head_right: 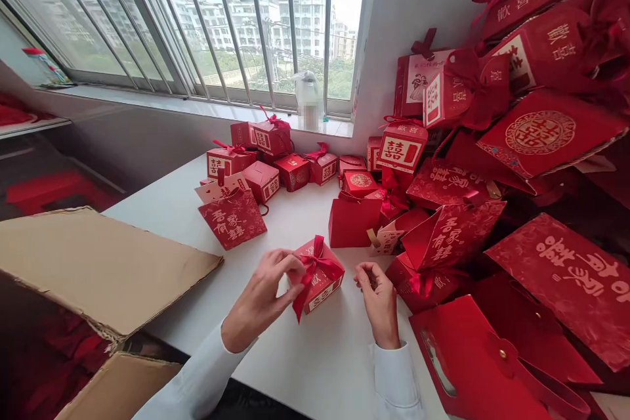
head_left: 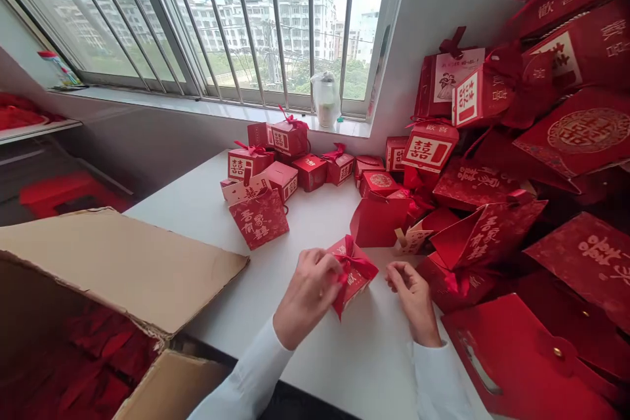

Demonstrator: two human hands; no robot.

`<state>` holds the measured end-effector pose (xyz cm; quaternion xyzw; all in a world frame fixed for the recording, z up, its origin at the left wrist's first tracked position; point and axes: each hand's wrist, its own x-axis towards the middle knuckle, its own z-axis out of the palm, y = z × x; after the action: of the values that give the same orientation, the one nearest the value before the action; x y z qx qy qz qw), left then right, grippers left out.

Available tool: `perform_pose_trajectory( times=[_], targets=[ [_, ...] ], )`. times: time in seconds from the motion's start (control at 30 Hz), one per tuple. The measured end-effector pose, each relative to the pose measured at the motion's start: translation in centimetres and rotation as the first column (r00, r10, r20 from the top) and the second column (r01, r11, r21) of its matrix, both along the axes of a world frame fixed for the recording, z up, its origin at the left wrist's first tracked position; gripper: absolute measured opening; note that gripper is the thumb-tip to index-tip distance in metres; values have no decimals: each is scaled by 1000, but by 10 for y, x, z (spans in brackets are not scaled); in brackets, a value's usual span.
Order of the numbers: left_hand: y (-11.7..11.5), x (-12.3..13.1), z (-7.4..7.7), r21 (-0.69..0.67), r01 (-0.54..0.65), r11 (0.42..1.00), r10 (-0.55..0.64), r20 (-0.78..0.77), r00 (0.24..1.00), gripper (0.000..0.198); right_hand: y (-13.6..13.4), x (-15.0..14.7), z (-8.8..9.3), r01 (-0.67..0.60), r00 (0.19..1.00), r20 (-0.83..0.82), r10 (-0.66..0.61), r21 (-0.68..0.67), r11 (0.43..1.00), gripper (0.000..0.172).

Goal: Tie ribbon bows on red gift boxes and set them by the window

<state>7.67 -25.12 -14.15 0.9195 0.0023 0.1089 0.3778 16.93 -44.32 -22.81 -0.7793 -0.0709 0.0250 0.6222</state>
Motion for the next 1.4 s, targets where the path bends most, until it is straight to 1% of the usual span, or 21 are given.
perform_pose_trajectory(
  times=[0.07,0.13,0.17,0.2,0.27,0.33,0.4,0.47,0.53,0.57,0.63,0.7,0.77,0.8,1.0,1.13,1.27,1.33,1.4],
  targets=[
    [10,4,0,-32,-70,997,71,16,997,7,3,-3,8,-25,1000,1,25,43,999,36],
    [18,12,-1,-16,-141,990,141,18,990,12,7,-6,19,-59,998,15,58,60,996,34],
    [22,17,-1,0,-148,989,148,8,989,15,9,-7,25,-82,996,24,81,48,995,33],
    [25,22,-2,14,-130,991,130,-15,991,16,12,-9,31,-112,993,35,112,16,994,32],
    [32,28,-2,20,-64,998,66,-85,994,15,16,-10,41,-166,983,66,173,-101,981,29],
    [37,31,-1,-8,-25,1000,24,-155,988,16,19,-11,48,-172,973,115,200,-214,962,27],
    [42,33,1,-46,-30,998,20,-208,978,19,20,-10,52,-155,968,150,203,-279,948,24],
    [44,33,4,-81,-48,996,27,-237,971,23,21,-9,55,-155,969,140,203,-296,943,23],
    [47,34,6,-125,-72,990,38,-255,966,26,20,-6,56,-178,974,91,207,-257,950,24],
    [48,35,7,-158,-84,984,39,-271,962,27,20,-5,57,-198,975,58,214,-213,957,25],
    [50,37,8,-231,-100,968,22,-317,948,29,21,-2,56,-238,971,-12,238,-84,968,24],
    [52,39,9,-284,-110,952,0,-362,932,31,22,0,55,-258,963,-68,262,59,964,23],
    [53,42,7,-315,-121,941,-13,-393,919,32,23,1,52,-253,958,-96,269,154,955,22],
    [54,43,6,-326,-127,937,-18,-406,914,32,23,2,51,-252,957,-103,273,178,951,21],
    [56,49,0,-404,-118,907,-73,-427,901,30,21,6,51,-308,939,-93,331,195,931,18],
    [56,50,-2,-423,-116,899,-93,-443,892,31,21,11,54,-345,929,-63,364,201,917,18],
    [56,50,-4,-461,-126,878,-123,-472,873,30,24,12,58,-398,902,-91,421,203,895,19],
    [56,50,-7,-496,-133,858,-138,-472,871,30,25,12,61,-392,902,-121,414,170,904,18],
    [56,50,-10,-540,-144,829,-145,-457,878,29,26,12,64,-352,918,-146,368,126,927,19]
  ],
)
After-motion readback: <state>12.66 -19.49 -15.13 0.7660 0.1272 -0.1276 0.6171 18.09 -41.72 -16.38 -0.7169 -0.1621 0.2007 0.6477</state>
